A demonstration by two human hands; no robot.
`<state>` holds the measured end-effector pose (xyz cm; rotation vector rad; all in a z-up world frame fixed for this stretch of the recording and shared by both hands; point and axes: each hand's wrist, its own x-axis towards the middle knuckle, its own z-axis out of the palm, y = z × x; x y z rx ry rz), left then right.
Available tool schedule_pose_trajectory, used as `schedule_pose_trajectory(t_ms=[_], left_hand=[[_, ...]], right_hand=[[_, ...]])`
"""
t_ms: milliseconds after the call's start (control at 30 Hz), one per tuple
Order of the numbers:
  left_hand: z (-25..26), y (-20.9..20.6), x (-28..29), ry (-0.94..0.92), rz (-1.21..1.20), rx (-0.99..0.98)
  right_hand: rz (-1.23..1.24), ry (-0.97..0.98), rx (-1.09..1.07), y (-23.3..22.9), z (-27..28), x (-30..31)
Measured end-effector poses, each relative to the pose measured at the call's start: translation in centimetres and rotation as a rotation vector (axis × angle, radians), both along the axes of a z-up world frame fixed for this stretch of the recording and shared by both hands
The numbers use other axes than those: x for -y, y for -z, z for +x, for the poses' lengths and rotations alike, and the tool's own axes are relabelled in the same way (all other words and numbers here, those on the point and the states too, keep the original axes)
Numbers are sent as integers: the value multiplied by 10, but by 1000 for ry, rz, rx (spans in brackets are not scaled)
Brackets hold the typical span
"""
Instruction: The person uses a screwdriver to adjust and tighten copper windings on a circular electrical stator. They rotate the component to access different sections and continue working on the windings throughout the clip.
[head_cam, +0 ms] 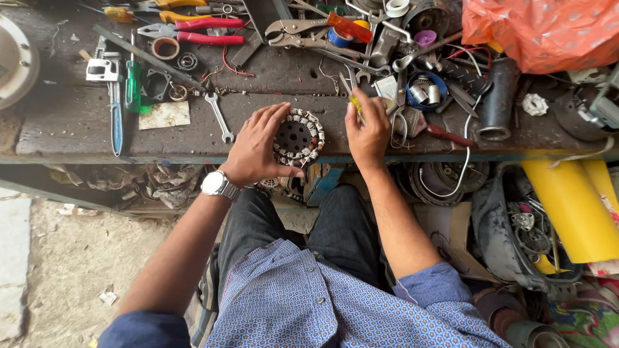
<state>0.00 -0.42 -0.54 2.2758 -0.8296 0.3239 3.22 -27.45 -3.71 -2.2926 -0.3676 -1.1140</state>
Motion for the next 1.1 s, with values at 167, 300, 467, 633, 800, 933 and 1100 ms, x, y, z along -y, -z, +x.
schedule_pose_trajectory(t_ms=[167,300,467,633,800,933,1100], left_hand=[[2,2,0,-66,74,35],[-3,7,4,-128,52,82],[-6,5,7,-170,7,109],[-6,4,0,-124,-90,115],[-5,12,-14,-110,-258,29],[-5,11,-8,-116,-185,89],[-8,9,-3,-141,-88,77]], right_hand=[[73,-130,-93,6,-62,-4],[212,-100,-215,-2,-115,-20],[190,-54,-254,-12,-120,-32],[144,-30,-259,-16,-116,-34],[155,-72,-261,-13,-117,-31],[175,-74,-292,-12,-112,-24],[199,-81,-347,-9,-111,-22]])
